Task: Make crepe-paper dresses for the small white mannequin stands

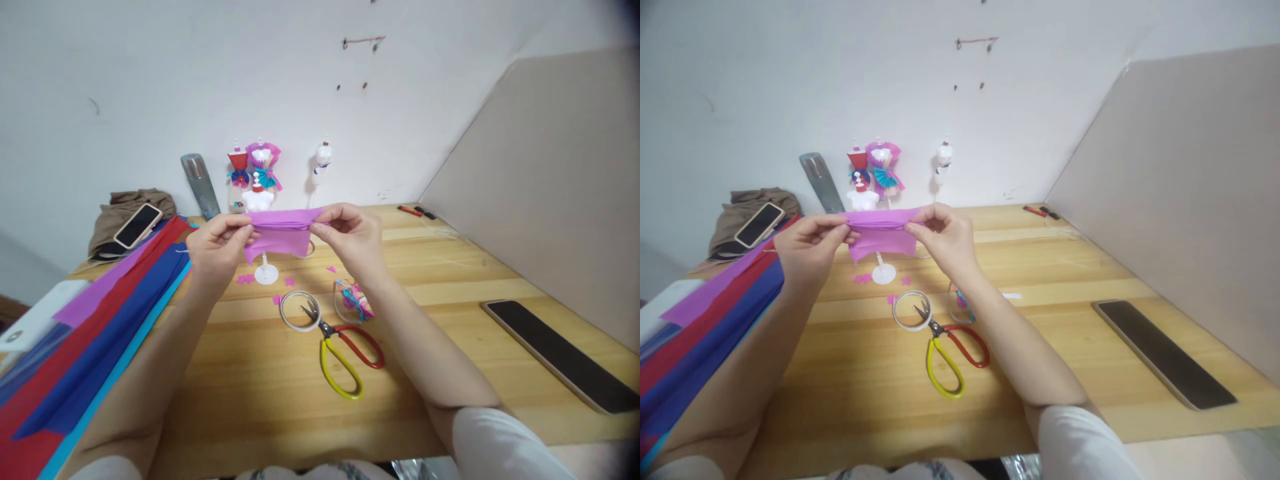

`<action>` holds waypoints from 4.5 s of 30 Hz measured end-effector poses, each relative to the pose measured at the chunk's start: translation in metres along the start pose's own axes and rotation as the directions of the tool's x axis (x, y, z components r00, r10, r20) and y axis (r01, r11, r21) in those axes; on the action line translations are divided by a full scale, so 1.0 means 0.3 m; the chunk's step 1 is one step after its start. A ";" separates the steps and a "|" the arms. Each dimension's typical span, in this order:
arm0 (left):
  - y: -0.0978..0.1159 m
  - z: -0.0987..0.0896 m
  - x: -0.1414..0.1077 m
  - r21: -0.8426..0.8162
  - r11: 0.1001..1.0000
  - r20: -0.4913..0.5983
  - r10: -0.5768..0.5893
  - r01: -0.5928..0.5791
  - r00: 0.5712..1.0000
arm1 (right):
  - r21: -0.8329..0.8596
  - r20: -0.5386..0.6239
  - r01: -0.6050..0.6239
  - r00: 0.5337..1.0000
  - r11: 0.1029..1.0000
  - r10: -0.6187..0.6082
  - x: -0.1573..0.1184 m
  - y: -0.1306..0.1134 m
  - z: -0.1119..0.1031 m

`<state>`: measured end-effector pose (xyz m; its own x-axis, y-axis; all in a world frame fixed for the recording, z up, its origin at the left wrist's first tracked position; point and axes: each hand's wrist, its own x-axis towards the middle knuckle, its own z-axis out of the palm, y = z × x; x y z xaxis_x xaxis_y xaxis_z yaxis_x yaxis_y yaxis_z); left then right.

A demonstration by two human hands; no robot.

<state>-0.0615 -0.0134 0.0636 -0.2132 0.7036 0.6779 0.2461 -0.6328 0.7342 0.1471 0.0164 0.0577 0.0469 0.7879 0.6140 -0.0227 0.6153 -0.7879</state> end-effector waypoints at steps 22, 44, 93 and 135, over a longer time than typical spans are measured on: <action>0.005 0.028 -0.007 -0.125 0.985 -0.022 -0.125 0.121 0.992 | -0.019 0.013 0.034 0.999 0.999 -0.034 0.011 0.019 -0.018; 0.008 0.029 -0.012 -0.119 0.989 0.003 -0.085 0.085 0.996 | -0.091 0.058 0.153 0.987 0.984 -0.148 -0.001 0.016 -0.007; -0.013 0.014 -0.010 -0.063 0.991 0.014 -0.119 0.120 0.993 | -0.115 0.056 0.184 0.982 0.976 -0.178 0.001 0.011 -0.010; -0.026 0.044 -0.009 -0.114 0.947 0.001 -0.303 0.301 0.953 | -0.061 0.019 -0.192 0.981 0.979 0.194 0.010 0.017 0.000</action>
<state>-0.0504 -0.0059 0.0555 -0.2764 0.8625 0.4239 0.0616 -0.4243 0.9034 0.1472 0.0218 0.0556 0.0224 0.8925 0.4505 0.0292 0.4498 -0.8926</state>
